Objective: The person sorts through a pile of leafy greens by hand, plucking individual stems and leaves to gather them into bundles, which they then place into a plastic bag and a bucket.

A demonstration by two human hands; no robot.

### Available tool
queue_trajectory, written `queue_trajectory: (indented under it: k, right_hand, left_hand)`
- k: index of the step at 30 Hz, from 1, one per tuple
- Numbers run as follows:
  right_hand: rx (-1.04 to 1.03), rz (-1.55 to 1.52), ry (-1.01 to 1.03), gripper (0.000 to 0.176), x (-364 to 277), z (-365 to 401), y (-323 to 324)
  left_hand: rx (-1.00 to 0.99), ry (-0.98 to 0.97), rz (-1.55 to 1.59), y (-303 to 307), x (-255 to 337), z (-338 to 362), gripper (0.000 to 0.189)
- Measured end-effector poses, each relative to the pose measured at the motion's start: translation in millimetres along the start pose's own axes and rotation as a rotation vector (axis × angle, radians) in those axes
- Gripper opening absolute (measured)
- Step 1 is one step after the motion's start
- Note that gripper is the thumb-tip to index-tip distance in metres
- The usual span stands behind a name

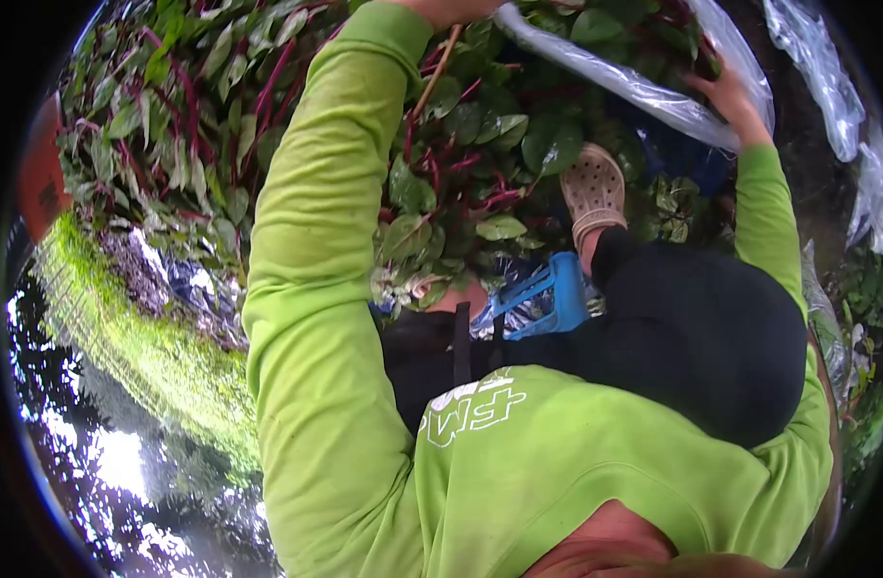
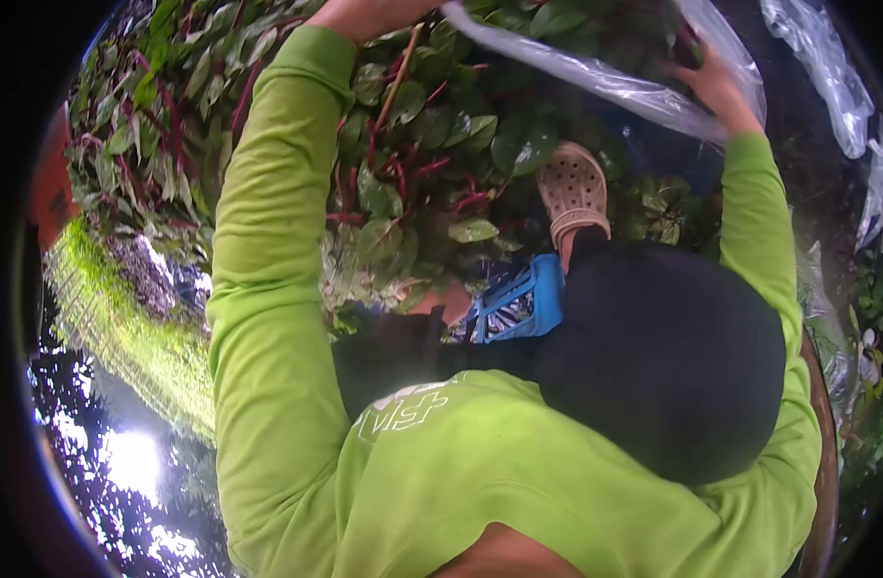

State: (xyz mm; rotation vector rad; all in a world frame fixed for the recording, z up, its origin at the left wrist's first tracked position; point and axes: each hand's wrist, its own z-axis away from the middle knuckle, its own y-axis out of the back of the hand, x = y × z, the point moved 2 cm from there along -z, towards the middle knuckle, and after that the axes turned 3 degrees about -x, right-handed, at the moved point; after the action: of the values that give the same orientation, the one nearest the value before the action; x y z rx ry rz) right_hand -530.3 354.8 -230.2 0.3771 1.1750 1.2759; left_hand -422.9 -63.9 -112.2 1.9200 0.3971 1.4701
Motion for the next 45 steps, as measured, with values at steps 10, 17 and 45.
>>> queue_trajectory:
  k: [10, 17, 45]
  right_hand:
    - [-0.524, 0.44, -0.019, 0.1, -91, -1, 85]
    - [-0.425, 0.247, 0.808, 0.071, -312, 61, 103]
    - [0.61, 0.379, 1.1, 0.021, -404, 165, 131]
  left_hand:
    - [-0.107, 0.891, 0.468, 24, 92, 214, 0.024]
    - [-0.155, 0.618, -0.68, -86, 125, 271, 0.028]
    - [0.96, 1.348, -0.363, -100, 111, 315, 0.04]
